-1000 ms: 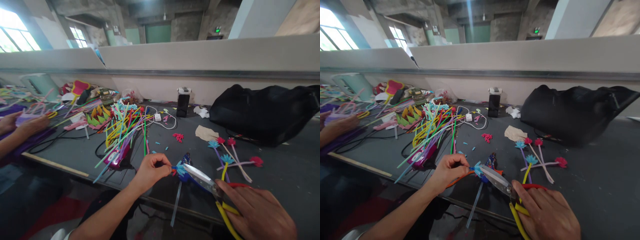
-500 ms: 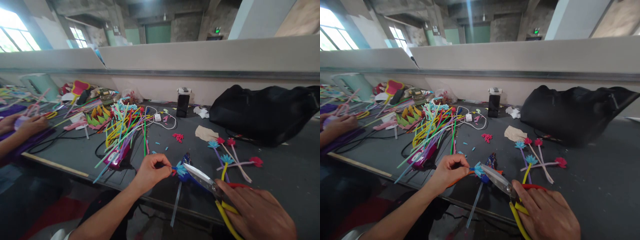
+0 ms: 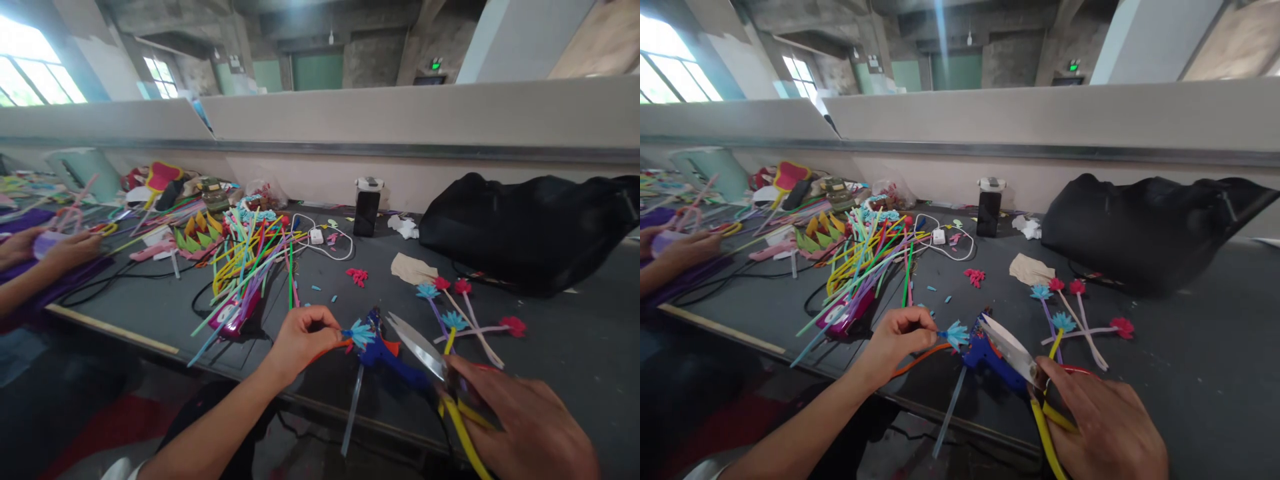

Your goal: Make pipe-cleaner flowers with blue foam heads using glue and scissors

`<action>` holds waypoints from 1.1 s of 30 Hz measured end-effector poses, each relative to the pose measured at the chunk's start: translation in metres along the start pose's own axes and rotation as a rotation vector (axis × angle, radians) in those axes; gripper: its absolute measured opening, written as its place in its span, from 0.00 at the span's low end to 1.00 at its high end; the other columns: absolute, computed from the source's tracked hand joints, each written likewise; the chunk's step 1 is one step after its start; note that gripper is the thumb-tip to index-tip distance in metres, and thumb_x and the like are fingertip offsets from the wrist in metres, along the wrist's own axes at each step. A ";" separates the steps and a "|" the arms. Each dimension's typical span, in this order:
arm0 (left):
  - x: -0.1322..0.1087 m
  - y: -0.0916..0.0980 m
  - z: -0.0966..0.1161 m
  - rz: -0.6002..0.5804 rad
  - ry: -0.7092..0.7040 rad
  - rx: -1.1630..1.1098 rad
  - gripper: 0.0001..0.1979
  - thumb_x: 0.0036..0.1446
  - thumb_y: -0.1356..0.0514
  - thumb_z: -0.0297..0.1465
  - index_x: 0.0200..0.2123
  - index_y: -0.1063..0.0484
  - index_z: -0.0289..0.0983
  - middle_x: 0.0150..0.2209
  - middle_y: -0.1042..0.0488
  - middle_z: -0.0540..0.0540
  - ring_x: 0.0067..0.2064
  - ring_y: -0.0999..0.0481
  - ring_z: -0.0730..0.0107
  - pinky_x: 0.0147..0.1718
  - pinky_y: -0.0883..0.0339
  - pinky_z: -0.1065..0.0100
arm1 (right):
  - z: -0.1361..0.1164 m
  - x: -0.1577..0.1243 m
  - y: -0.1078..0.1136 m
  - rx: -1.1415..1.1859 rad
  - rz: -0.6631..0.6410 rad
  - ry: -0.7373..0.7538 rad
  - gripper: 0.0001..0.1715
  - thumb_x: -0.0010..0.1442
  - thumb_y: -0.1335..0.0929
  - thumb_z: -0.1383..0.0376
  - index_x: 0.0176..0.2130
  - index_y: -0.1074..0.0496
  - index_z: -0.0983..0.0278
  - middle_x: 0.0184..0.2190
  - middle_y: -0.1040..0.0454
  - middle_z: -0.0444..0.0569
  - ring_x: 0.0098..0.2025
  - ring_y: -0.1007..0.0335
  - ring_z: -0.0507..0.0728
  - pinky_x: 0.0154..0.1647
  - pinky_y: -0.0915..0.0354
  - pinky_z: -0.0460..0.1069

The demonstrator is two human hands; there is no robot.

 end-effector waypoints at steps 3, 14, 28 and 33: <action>0.001 0.002 -0.002 0.026 0.007 -0.038 0.05 0.43 0.37 0.30 0.20 0.29 0.35 0.19 0.34 0.53 0.23 0.39 0.77 0.23 0.48 0.73 | -0.004 0.004 0.001 0.064 -0.003 0.000 0.19 0.57 0.35 0.63 0.49 0.30 0.60 0.32 0.20 0.44 0.28 0.26 0.55 0.33 0.36 0.50; 0.000 0.003 0.003 0.042 -0.071 -0.044 0.05 0.46 0.37 0.29 0.21 0.28 0.35 0.20 0.31 0.53 0.24 0.36 0.77 0.23 0.44 0.74 | -0.015 0.014 0.007 0.018 0.029 0.088 0.19 0.58 0.38 0.66 0.49 0.31 0.61 0.30 0.21 0.44 0.29 0.25 0.55 0.34 0.36 0.50; -0.016 0.002 0.037 0.213 -0.744 0.362 0.04 0.51 0.37 0.21 0.30 0.23 0.35 0.24 0.26 0.49 0.26 0.30 0.75 0.23 0.39 0.74 | -0.012 0.005 -0.001 0.234 0.042 -0.088 0.16 0.58 0.32 0.60 0.47 0.27 0.61 0.23 0.27 0.41 0.23 0.32 0.50 0.28 0.36 0.45; -0.023 -0.004 0.044 0.225 -0.868 0.429 0.07 0.50 0.37 0.18 0.32 0.23 0.35 0.25 0.26 0.48 0.27 0.29 0.76 0.26 0.36 0.75 | -0.011 0.004 0.000 0.232 0.037 -0.095 0.17 0.58 0.31 0.60 0.47 0.28 0.61 0.22 0.28 0.40 0.21 0.34 0.50 0.27 0.37 0.45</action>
Point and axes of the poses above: each hand's wrist, its own x-axis towards the middle knuckle, its own y-axis out of the back of the hand, z = x × y, the point moved 6 cm from there along x, towards the middle knuckle
